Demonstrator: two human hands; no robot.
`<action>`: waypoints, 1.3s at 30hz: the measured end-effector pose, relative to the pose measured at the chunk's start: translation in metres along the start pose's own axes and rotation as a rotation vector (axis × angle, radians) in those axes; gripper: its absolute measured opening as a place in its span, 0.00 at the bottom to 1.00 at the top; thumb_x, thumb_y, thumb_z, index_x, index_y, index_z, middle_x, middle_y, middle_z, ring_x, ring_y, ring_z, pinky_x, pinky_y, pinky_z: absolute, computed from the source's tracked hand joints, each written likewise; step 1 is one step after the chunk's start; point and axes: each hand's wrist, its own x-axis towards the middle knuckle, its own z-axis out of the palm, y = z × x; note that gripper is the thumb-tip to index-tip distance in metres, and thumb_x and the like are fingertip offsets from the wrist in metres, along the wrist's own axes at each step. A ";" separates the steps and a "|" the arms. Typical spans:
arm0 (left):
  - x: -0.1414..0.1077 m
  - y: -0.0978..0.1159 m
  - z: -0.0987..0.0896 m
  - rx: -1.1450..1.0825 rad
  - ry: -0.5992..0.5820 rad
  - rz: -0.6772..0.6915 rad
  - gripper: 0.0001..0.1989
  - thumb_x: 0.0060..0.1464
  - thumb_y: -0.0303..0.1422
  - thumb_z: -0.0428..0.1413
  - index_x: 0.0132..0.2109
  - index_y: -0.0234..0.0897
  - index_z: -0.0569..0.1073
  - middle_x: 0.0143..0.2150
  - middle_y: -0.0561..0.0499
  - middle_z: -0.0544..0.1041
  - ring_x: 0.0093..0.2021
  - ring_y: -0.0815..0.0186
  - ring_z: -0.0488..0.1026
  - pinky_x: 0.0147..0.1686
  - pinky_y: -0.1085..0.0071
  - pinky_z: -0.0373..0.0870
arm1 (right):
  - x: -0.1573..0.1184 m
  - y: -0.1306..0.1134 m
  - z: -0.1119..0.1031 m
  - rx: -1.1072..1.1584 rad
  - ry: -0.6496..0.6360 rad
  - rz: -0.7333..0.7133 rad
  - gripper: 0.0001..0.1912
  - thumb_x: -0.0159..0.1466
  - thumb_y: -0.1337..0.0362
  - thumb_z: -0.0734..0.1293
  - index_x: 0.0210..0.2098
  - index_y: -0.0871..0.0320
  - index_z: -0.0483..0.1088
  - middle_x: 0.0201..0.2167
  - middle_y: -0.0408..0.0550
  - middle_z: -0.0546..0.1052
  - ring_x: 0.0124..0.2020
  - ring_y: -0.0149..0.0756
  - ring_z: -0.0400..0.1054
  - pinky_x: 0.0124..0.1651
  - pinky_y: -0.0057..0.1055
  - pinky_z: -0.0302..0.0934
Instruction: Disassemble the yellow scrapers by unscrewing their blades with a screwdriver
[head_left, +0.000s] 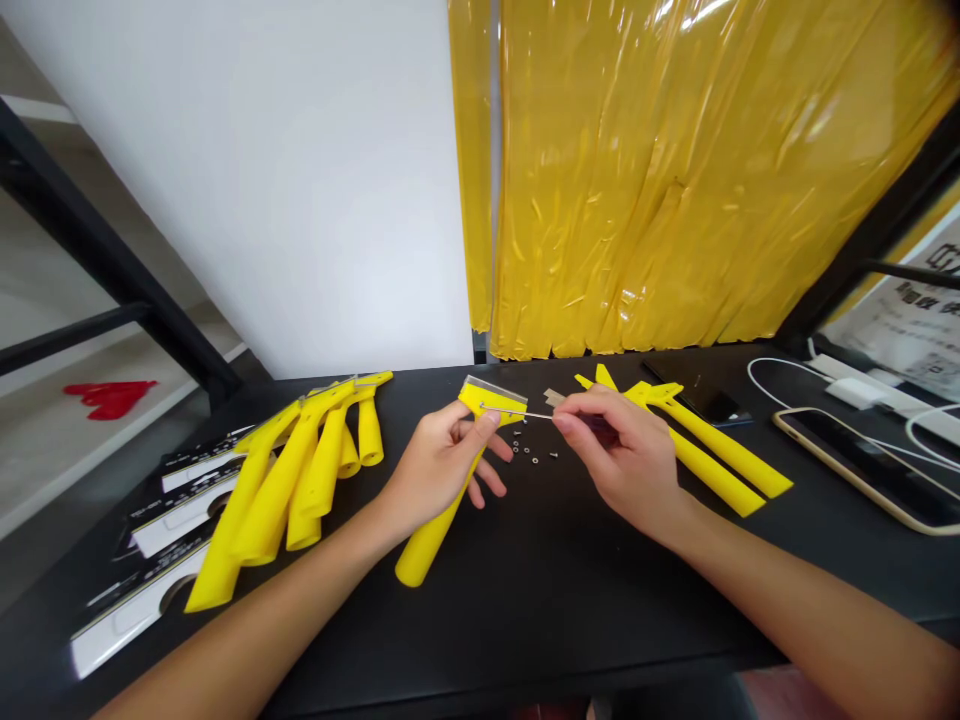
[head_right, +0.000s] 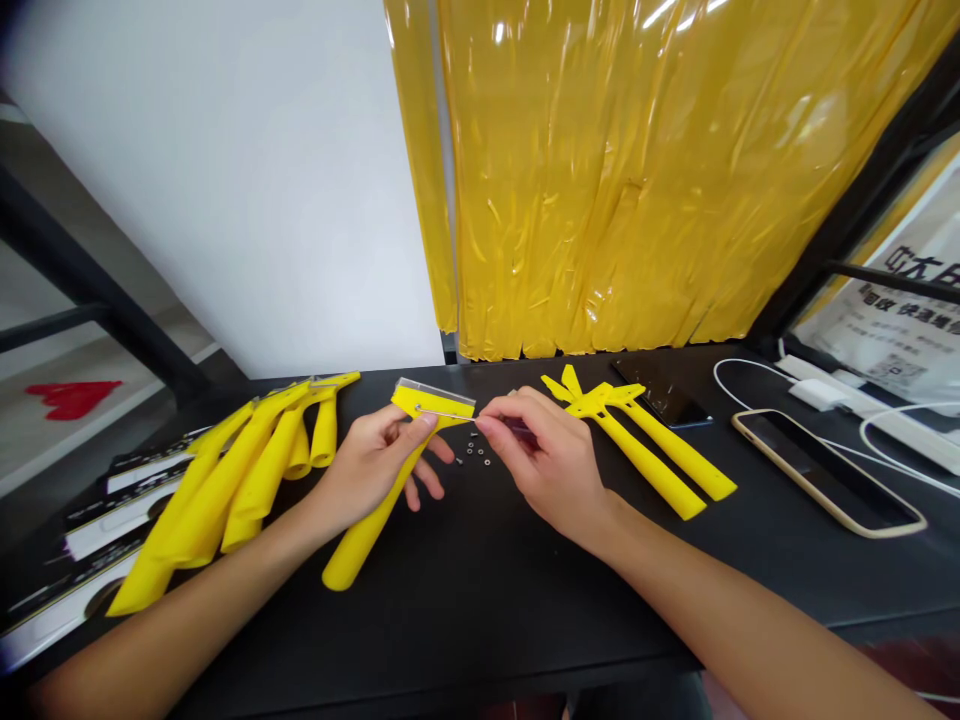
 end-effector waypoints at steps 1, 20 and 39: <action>0.000 -0.001 0.000 0.003 0.000 0.001 0.17 0.64 0.47 0.54 0.45 0.36 0.68 0.35 0.48 0.80 0.23 0.61 0.80 0.13 0.74 0.72 | 0.000 0.000 0.000 0.000 -0.001 0.001 0.03 0.68 0.70 0.68 0.38 0.55 0.72 0.29 0.40 0.74 0.28 0.27 0.66 0.32 0.28 0.60; -0.003 0.003 0.008 -0.095 0.011 -0.073 0.18 0.64 0.49 0.53 0.45 0.37 0.67 0.32 0.48 0.80 0.20 0.61 0.79 0.12 0.74 0.70 | -0.002 0.001 0.002 -0.022 -0.019 0.106 0.04 0.70 0.64 0.65 0.39 0.54 0.72 0.30 0.43 0.76 0.27 0.30 0.67 0.30 0.30 0.61; -0.004 0.002 0.010 -0.078 0.020 -0.053 0.17 0.65 0.48 0.52 0.44 0.38 0.66 0.33 0.49 0.79 0.19 0.63 0.77 0.12 0.72 0.69 | -0.002 0.002 0.001 -0.048 -0.062 0.047 0.04 0.70 0.65 0.64 0.38 0.54 0.70 0.30 0.43 0.74 0.28 0.31 0.66 0.31 0.30 0.61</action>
